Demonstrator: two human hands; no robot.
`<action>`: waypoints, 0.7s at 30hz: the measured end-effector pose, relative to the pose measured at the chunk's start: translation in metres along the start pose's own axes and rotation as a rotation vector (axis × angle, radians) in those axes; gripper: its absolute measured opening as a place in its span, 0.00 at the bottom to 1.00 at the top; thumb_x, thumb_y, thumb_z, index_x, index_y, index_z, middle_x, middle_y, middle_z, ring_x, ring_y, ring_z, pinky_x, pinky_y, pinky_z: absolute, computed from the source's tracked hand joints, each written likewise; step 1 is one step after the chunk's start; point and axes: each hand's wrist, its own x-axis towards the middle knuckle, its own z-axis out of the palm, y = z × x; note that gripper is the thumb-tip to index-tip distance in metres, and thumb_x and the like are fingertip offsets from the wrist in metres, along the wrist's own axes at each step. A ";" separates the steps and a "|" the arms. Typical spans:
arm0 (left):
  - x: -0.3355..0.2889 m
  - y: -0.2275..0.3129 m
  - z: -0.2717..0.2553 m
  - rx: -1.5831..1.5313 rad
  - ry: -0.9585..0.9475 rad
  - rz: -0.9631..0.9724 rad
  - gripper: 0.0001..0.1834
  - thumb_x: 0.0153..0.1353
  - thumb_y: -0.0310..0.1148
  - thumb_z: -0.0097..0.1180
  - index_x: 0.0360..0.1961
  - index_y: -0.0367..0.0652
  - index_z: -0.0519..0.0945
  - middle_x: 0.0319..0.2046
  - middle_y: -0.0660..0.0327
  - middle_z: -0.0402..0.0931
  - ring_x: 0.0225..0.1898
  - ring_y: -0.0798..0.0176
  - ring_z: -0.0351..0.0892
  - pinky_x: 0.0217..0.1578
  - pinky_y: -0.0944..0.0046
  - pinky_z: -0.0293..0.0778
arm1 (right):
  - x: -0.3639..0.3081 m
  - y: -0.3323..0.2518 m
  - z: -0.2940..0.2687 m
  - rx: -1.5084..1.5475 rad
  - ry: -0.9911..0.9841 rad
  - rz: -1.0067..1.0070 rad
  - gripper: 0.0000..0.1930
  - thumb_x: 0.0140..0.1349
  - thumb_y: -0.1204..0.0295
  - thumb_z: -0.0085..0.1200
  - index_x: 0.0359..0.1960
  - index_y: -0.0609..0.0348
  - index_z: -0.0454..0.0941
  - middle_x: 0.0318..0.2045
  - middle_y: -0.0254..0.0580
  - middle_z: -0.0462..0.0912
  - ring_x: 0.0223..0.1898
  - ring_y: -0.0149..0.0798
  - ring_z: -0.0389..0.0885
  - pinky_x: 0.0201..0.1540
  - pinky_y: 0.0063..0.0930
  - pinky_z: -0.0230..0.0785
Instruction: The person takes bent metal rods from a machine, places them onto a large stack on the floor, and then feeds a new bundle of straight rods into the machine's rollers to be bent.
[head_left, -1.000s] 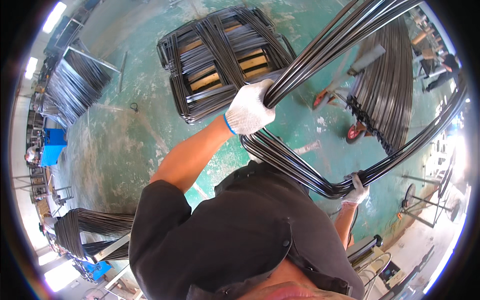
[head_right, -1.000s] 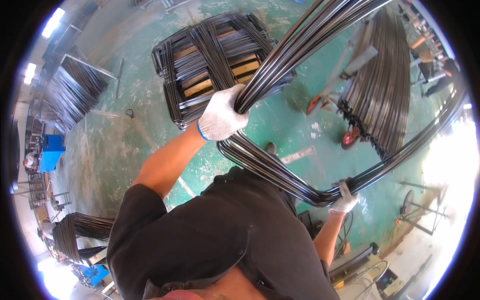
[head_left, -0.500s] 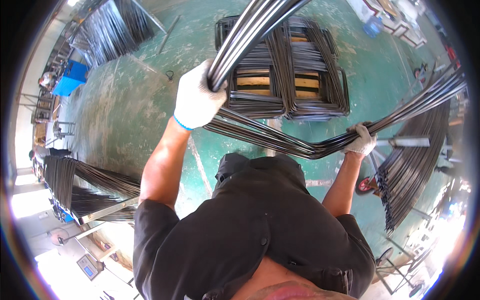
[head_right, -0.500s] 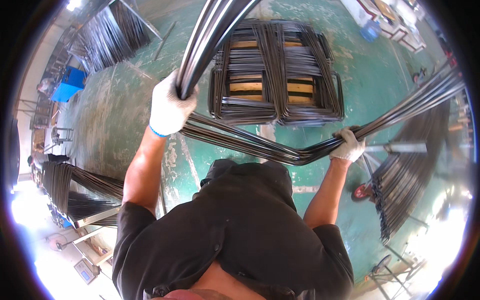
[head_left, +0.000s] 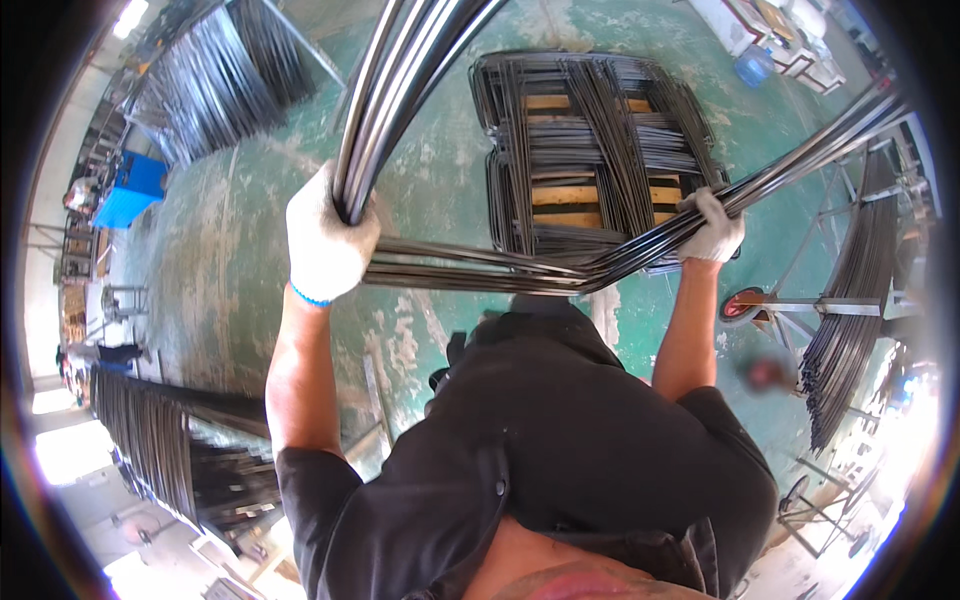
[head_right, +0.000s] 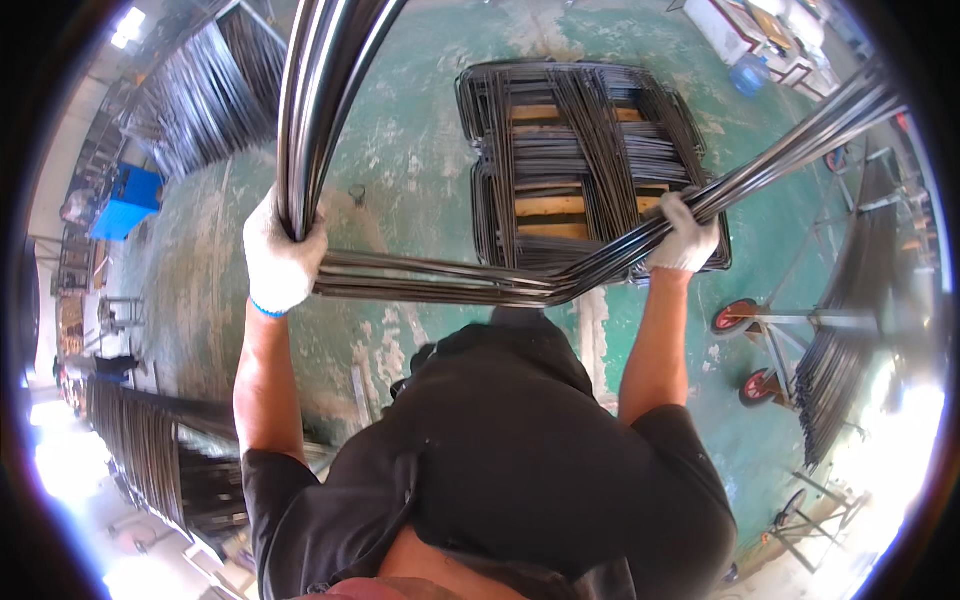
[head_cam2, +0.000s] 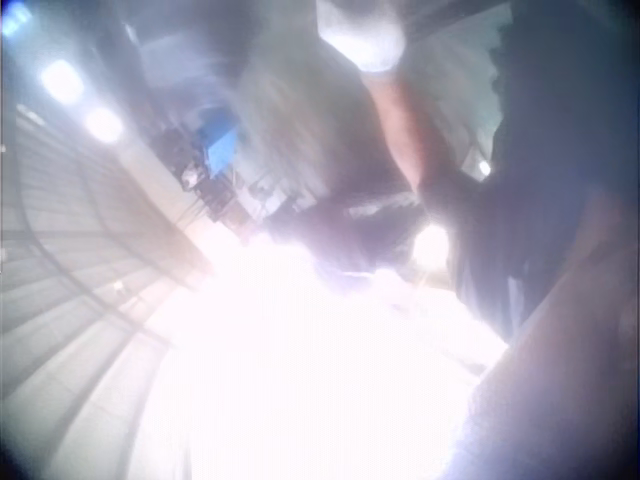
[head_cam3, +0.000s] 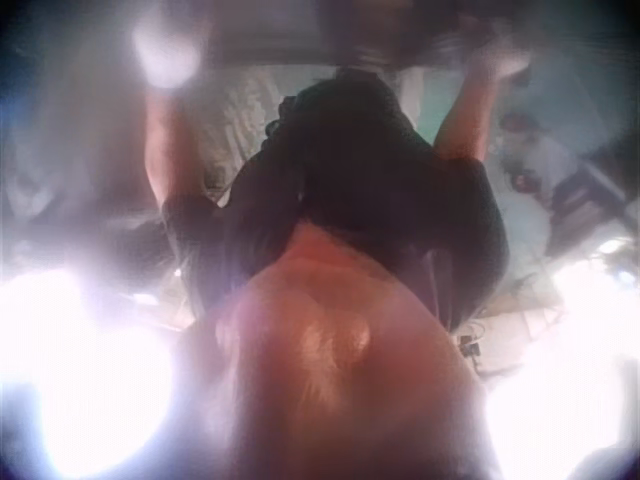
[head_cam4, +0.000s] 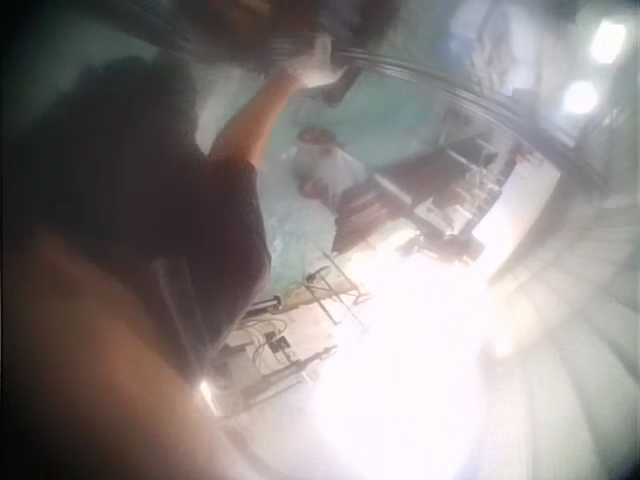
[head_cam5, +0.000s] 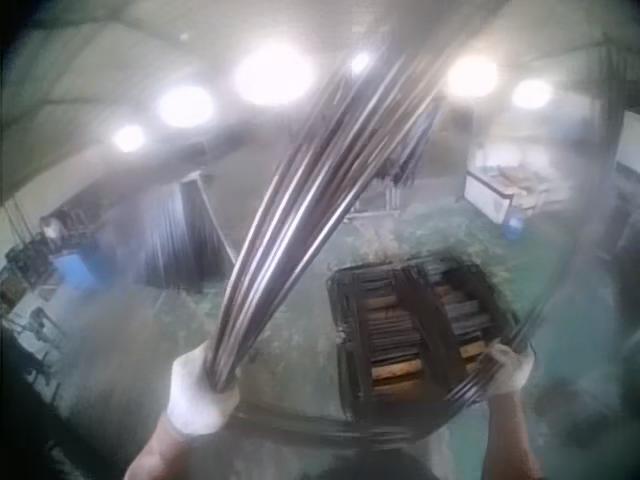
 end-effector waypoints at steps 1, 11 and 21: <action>0.011 -0.011 -0.008 -0.001 -0.006 0.005 0.10 0.53 0.22 0.59 0.39 0.35 0.80 0.22 0.51 0.72 0.21 0.55 0.69 0.29 0.59 0.73 | 0.015 0.002 0.011 -0.035 -0.014 -0.028 0.13 0.59 0.84 0.58 0.45 0.66 0.75 0.28 0.46 0.80 0.25 0.43 0.81 0.30 0.37 0.79; 0.133 -0.162 -0.047 0.177 -0.055 0.136 0.11 0.51 0.21 0.58 0.38 0.36 0.78 0.24 0.49 0.73 0.24 0.46 0.72 0.30 0.55 0.72 | 0.094 0.113 0.173 0.151 0.217 0.085 0.13 0.56 0.85 0.62 0.43 0.66 0.78 0.28 0.45 0.83 0.22 0.42 0.81 0.26 0.38 0.78; 0.414 -0.295 0.005 0.303 -0.216 0.369 0.21 0.47 0.16 0.53 0.45 0.36 0.81 0.28 0.48 0.74 0.26 0.47 0.74 0.33 0.57 0.74 | 0.180 0.308 0.277 0.271 0.534 0.249 0.04 0.62 0.79 0.51 0.28 0.61 0.77 0.20 0.42 0.74 0.22 0.43 0.73 0.32 0.38 0.73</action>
